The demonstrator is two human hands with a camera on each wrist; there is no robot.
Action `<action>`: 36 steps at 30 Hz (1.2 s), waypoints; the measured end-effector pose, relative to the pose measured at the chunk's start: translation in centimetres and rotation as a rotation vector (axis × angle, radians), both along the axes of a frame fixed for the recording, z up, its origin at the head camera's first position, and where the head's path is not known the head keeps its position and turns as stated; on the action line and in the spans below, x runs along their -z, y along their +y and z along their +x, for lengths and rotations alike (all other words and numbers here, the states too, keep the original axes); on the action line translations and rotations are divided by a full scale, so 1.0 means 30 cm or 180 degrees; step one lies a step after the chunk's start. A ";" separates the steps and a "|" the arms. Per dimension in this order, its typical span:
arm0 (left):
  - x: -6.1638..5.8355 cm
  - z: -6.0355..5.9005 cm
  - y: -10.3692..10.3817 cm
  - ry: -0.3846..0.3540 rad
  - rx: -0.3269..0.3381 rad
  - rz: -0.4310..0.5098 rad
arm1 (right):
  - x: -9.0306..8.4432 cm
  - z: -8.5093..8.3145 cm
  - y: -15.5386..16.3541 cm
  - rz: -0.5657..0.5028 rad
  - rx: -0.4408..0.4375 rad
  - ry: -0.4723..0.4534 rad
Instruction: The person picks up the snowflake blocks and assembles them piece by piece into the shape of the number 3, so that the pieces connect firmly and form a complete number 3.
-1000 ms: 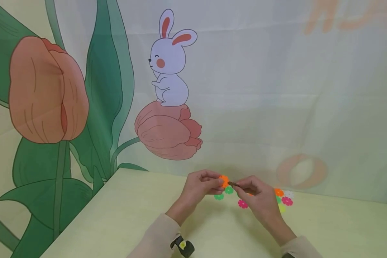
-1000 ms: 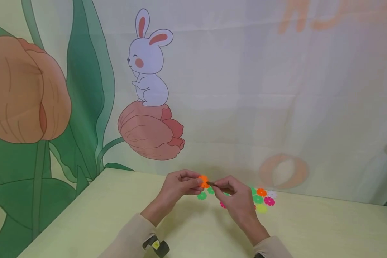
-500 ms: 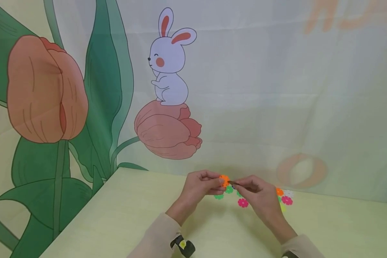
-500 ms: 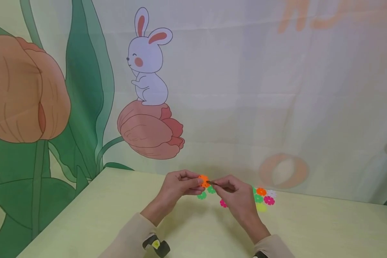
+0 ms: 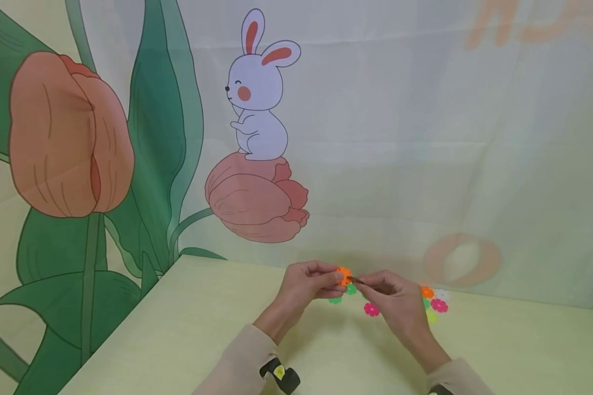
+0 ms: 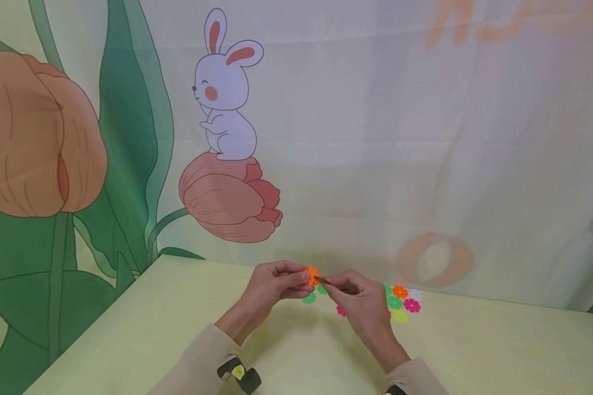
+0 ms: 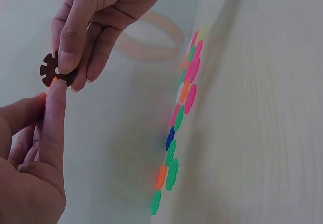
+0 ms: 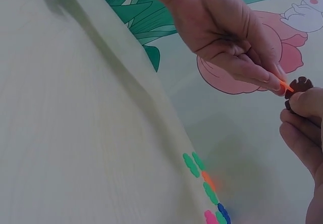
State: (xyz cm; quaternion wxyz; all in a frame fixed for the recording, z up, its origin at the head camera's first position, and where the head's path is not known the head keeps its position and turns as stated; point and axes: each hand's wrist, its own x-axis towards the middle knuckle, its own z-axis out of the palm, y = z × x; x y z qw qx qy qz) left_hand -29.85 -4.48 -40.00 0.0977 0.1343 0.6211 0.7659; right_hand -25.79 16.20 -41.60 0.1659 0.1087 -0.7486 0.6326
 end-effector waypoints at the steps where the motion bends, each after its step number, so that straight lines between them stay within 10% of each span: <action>1: 0.000 0.000 0.000 0.0017 -0.0008 -0.0029 | 0.003 0.000 -0.002 0.0008 0.0014 0.0004; 16: -0.002 -0.007 -0.015 0.0119 -0.0205 -0.0178 | 0.039 -0.005 -0.042 0.0472 -0.0142 0.0758; 29: -0.002 -0.048 -0.060 0.0225 -0.0443 -0.0301 | 0.000 -0.111 0.042 0.1122 0.0027 0.0394; 36: 0.036 -0.069 -0.077 0.0123 -0.0489 -0.0356 | 0.008 -0.221 0.041 0.1549 -0.0396 0.0095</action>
